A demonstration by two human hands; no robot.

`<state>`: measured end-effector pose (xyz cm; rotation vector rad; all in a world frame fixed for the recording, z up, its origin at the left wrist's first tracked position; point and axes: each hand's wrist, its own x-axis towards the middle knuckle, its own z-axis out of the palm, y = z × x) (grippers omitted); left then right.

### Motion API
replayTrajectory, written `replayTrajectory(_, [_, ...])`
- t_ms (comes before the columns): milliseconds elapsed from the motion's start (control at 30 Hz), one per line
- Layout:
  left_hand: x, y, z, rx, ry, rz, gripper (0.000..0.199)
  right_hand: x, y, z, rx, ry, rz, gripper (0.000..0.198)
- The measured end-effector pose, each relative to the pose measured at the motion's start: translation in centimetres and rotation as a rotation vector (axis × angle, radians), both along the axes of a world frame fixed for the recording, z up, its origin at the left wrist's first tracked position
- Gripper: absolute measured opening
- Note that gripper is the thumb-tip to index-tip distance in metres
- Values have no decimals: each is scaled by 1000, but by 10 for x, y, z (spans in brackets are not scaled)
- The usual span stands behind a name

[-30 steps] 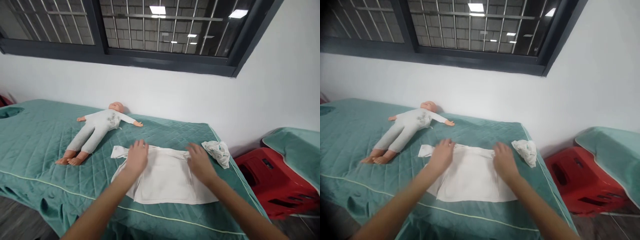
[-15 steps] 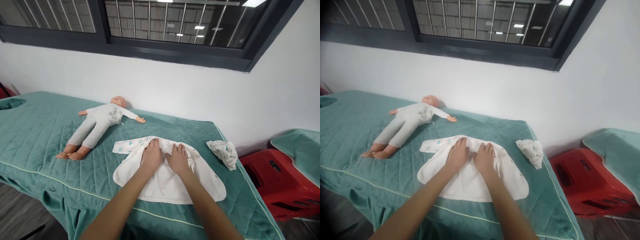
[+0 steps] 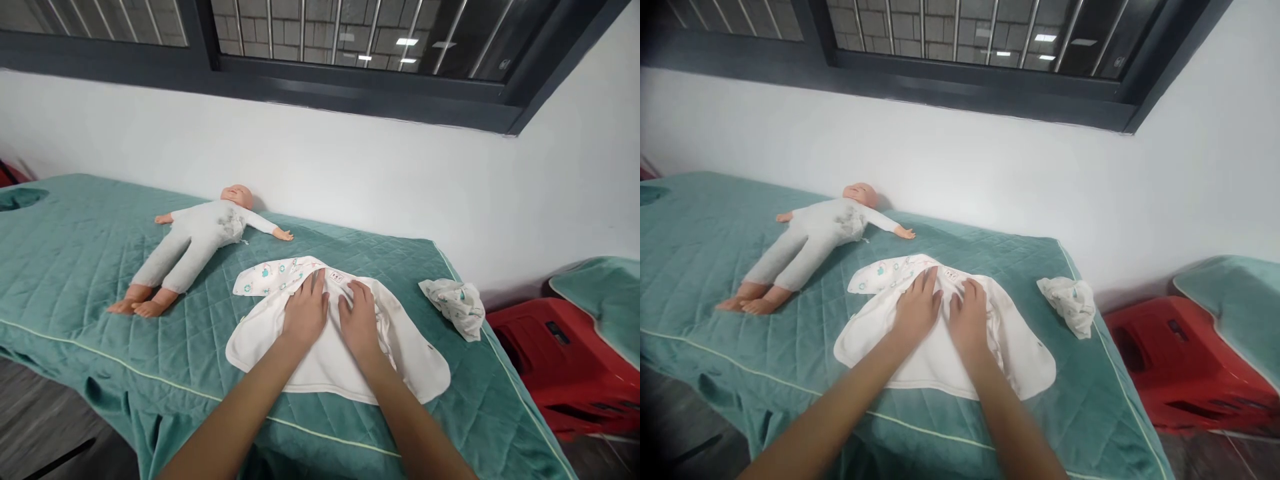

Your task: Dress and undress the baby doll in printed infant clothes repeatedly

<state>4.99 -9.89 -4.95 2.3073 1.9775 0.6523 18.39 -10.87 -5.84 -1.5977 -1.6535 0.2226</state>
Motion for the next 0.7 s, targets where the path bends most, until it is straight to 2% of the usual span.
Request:
replayTrajectory(100, [-1,-2,0,-11,6,-44,53,3,6,-1,-111,-44,-92,49])
replayTrajectory(233, [-1,-5,5,-12,2,-48,54,6,8,3,-76,-91,-190,62])
replayTrajectory(367, [1,-8,12,-20,-10,-40,54,7,7,12,63,17,-253,53])
replayTrajectory(467, [3,-8,16,-16,-17,-42,54,9,6,20,156,16,-291,42])
replayTrajectory(600, [7,1,19,-86,-57,-31,59,14,11,21,101,-138,-287,31])
replayTrajectory(700, [11,17,20,-170,-66,-53,61,21,21,17,26,-217,-275,35])
